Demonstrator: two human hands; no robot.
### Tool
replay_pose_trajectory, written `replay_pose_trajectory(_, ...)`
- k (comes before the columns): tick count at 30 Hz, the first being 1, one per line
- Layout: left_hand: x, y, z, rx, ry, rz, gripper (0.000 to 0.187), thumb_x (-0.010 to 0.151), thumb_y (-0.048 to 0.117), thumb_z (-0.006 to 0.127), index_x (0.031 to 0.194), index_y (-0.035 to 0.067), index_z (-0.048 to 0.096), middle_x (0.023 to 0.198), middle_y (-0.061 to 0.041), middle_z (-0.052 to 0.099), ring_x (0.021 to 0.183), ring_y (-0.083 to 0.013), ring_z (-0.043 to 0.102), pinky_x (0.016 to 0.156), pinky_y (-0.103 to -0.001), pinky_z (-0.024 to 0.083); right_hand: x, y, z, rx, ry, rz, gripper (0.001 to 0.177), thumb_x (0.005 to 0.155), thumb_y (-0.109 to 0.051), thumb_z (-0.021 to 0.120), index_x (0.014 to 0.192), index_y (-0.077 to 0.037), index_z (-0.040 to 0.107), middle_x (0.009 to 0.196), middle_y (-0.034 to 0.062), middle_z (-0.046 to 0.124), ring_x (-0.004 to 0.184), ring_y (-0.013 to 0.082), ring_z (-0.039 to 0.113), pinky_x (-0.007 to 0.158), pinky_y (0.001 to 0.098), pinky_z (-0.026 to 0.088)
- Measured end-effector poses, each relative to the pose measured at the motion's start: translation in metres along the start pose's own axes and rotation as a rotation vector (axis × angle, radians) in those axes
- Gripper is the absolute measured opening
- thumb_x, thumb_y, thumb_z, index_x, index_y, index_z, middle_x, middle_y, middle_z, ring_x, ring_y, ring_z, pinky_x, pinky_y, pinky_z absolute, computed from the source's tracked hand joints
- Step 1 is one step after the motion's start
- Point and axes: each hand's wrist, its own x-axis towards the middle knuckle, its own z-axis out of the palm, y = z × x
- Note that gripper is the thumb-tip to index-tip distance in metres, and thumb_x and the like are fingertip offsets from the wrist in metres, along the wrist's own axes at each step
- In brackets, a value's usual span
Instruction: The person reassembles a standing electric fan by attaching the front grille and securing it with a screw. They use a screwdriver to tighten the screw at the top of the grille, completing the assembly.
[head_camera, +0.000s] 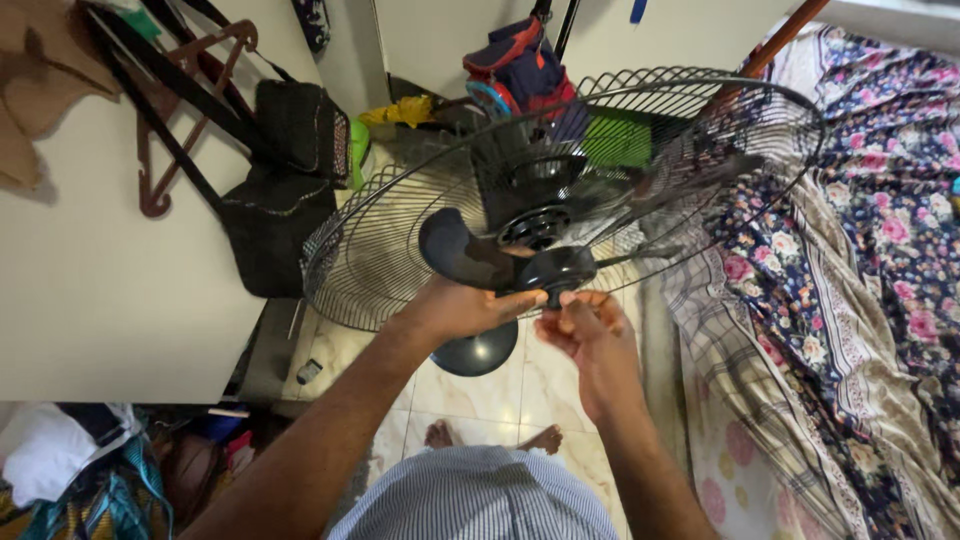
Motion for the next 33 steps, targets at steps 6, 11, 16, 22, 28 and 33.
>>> replay_pose_trajectory(6,0.002,-0.003,0.000,-0.040,0.027,0.017,0.045,0.089,0.041,0.078,0.120,0.009,0.068,0.104,-0.012,0.074,0.097,-0.0288,0.072,0.084,-0.041,0.055,-0.008,-0.003,-0.005,-1.108,-0.031,-0.929,0.037,0.081,-0.009,0.079,0.110,0.001,0.059,0.097,0.0149,0.069,0.085,0.0216,0.069,0.074,0.0322,0.058)
replay_pose_trajectory(11,0.001,-0.001,-0.001,-0.035,0.045,0.029,0.046,0.088,0.040,0.079,0.120,0.009,0.069,0.107,-0.011,0.075,0.098,-0.0270,0.072,0.084,-0.040,0.056,-0.001,-0.013,-0.002,-0.122,0.003,-0.035,0.026,0.088,-0.020,0.073,0.106,-0.007,0.059,0.092,0.0129,0.073,0.078,0.0218,0.071,0.072,0.0332,0.060)
replay_pose_trajectory(16,0.001,0.002,0.001,-0.059,0.010,-0.021,0.050,0.087,0.042,0.080,0.123,0.009,0.068,0.105,-0.011,0.075,0.096,-0.0276,0.072,0.083,-0.040,0.055,-0.019,-0.013,0.007,-1.129,0.086,-0.799,0.034,0.083,-0.010,0.082,0.106,-0.003,0.059,0.095,0.0136,0.071,0.083,0.0236,0.070,0.074,0.0334,0.058)
replay_pose_trajectory(22,-0.001,-0.001,0.002,-0.090,0.001,-0.015,0.047,0.089,0.041,0.079,0.122,0.010,0.067,0.104,-0.010,0.075,0.095,-0.0268,0.073,0.084,-0.040,0.056,-0.015,-0.007,0.008,-0.583,0.058,-0.561,0.025,0.091,-0.009,0.076,0.109,-0.005,0.059,0.102,0.0038,0.065,0.086,0.0128,0.069,0.078,0.0277,0.059)
replay_pose_trajectory(28,0.000,-0.006,0.004,-0.087,0.022,0.007,0.045,0.091,0.040,0.078,0.123,0.010,0.067,0.105,-0.010,0.075,0.096,-0.0269,0.073,0.085,-0.040,0.056,-0.018,-0.006,-0.001,-0.852,0.048,-0.665,0.018,0.091,-0.004,0.073,0.107,-0.003,0.063,0.102,0.0053,0.069,0.092,0.0135,0.069,0.084,0.0269,0.057)
replay_pose_trajectory(33,0.001,-0.004,0.004,-0.082,0.036,0.021,0.049,0.091,0.041,0.078,0.127,0.011,0.066,0.108,-0.010,0.075,0.099,-0.0273,0.072,0.086,-0.040,0.055,-0.024,-0.026,0.008,-0.702,0.083,-0.485,0.015,0.093,0.000,0.067,0.106,-0.005,0.062,0.112,0.0055,0.073,0.101,0.0110,0.070,0.086,0.0246,0.055)
